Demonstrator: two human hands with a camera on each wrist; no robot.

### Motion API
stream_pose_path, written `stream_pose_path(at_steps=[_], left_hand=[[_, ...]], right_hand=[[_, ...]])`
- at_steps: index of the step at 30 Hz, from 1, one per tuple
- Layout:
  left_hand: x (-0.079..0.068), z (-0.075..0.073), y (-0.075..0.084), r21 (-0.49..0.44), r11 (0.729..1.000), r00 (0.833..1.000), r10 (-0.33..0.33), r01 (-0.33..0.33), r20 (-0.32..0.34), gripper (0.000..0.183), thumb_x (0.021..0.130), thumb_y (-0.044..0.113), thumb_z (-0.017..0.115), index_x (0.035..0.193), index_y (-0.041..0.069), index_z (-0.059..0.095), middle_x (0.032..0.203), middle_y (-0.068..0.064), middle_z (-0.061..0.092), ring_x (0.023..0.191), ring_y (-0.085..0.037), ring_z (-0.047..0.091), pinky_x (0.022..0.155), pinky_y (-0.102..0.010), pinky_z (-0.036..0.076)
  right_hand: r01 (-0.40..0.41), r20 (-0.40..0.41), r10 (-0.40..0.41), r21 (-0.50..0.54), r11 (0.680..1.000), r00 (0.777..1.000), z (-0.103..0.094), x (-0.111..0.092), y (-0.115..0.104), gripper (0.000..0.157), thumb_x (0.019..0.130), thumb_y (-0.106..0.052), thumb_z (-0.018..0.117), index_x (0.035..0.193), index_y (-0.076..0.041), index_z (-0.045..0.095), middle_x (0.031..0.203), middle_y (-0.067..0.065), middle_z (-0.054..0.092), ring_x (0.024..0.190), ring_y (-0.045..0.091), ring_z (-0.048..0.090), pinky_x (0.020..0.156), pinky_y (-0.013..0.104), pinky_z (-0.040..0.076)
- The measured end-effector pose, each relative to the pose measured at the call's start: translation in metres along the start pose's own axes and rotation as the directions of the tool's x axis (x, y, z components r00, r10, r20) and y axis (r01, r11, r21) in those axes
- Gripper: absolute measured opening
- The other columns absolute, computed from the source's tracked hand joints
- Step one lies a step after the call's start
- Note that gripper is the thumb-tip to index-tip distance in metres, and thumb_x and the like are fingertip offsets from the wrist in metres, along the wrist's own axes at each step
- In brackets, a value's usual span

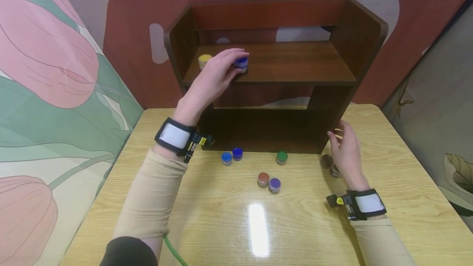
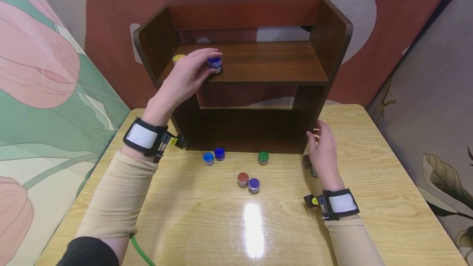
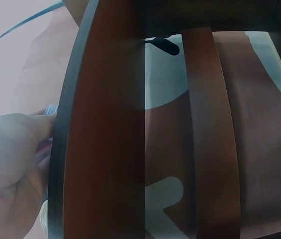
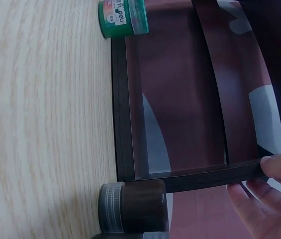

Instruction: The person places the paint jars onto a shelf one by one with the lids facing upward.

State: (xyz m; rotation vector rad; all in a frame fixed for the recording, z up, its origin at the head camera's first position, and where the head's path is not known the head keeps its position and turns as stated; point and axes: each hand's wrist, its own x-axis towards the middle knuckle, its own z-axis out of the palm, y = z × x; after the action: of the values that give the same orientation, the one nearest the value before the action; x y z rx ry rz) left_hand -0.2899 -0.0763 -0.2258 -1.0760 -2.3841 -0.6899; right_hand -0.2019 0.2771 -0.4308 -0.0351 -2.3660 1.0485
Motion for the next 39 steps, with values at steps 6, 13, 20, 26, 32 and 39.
stream_pose_path(at_steps=[6, 13, 20, 26, 32, 39], left_hand=[[0.003, 0.001, 0.000, 0.030, 0.999, 0.999, -0.040, 0.039, 0.012, 0.042, 0.097, 0.012, 0.056, 0.139, 0.003, 0.053, 0.144, -0.015, 0.054, 0.135, -0.025, 0.048, 0.116, -0.029, 0.034], [0.005, 0.002, 0.001, 0.057, 0.995, 0.995, -0.089, 0.087, 0.033, 0.043, 0.099, 0.014, 0.053, 0.141, 0.005, 0.051, 0.146, -0.015, 0.052, 0.137, -0.024, 0.046, 0.117, -0.030, 0.033], [0.006, 0.002, 0.002, 0.068, 0.991, 0.991, -0.120, 0.116, 0.055, 0.044, 0.099, 0.016, 0.053, 0.142, 0.007, 0.050, 0.148, -0.014, 0.050, 0.139, -0.024, 0.045, 0.117, -0.031, 0.032], [0.004, 0.000, 0.004, 0.087, 0.991, 0.993, -0.106, 0.102, 0.051, 0.049, 0.098, 0.017, 0.055, 0.145, 0.009, 0.045, 0.154, -0.015, 0.042, 0.141, -0.026, 0.041, 0.117, -0.033, 0.032], [0.000, -0.012, 0.014, 0.123, 0.992, 0.999, -0.035, 0.040, -0.042, 0.050, 0.096, 0.016, 0.059, 0.144, 0.007, 0.048, 0.154, -0.015, 0.042, 0.140, -0.025, 0.043, 0.115, -0.029, 0.035], [-0.002, -0.019, 0.032, 0.139, 0.989, 0.985, 0.069, -0.047, -0.158, 0.042, 0.093, 0.017, 0.064, 0.132, 0.004, 0.059, 0.138, -0.015, 0.058, 0.129, -0.022, 0.055, 0.108, -0.025, 0.043]], right_hand=[[0.005, -0.001, -0.005, 0.005, 1.000, 1.000, 0.000, 0.000, 0.000, 0.041, 0.099, -0.014, 0.054, 0.135, 0.004, 0.047, 0.125, 0.029, 0.057, 0.109, 0.045, 0.060, 0.089, 0.062, 0.052], [0.019, -0.020, -0.019, 0.007, 1.000, 1.000, 0.001, 0.001, 0.003, 0.039, 0.098, -0.012, 0.055, 0.132, 0.006, 0.048, 0.122, 0.029, 0.058, 0.107, 0.044, 0.061, 0.087, 0.060, 0.054], [0.028, -0.033, -0.028, 0.013, 1.000, 0.999, 0.001, 0.002, 0.004, 0.037, 0.098, -0.010, 0.054, 0.130, 0.008, 0.049, 0.119, 0.029, 0.059, 0.106, 0.044, 0.061, 0.086, 0.059, 0.055], [0.025, -0.028, -0.024, 0.016, 1.000, 0.999, 0.001, 0.001, 0.003, 0.038, 0.098, -0.011, 0.054, 0.131, 0.007, 0.049, 0.120, 0.029, 0.059, 0.106, 0.044, 0.061, 0.086, 0.060, 0.054], [0.027, -0.028, -0.026, 0.021, 0.999, 0.999, 0.001, 0.002, 0.003, 0.037, 0.098, -0.010, 0.054, 0.130, 0.007, 0.049, 0.120, 0.029, 0.058, 0.106, 0.044, 0.061, 0.087, 0.060, 0.054], [0.028, -0.031, -0.027, 0.022, 0.999, 0.999, 0.000, 0.001, 0.004, 0.037, 0.098, -0.011, 0.054, 0.129, 0.007, 0.049, 0.120, 0.029, 0.058, 0.107, 0.044, 0.061, 0.087, 0.061, 0.054]])
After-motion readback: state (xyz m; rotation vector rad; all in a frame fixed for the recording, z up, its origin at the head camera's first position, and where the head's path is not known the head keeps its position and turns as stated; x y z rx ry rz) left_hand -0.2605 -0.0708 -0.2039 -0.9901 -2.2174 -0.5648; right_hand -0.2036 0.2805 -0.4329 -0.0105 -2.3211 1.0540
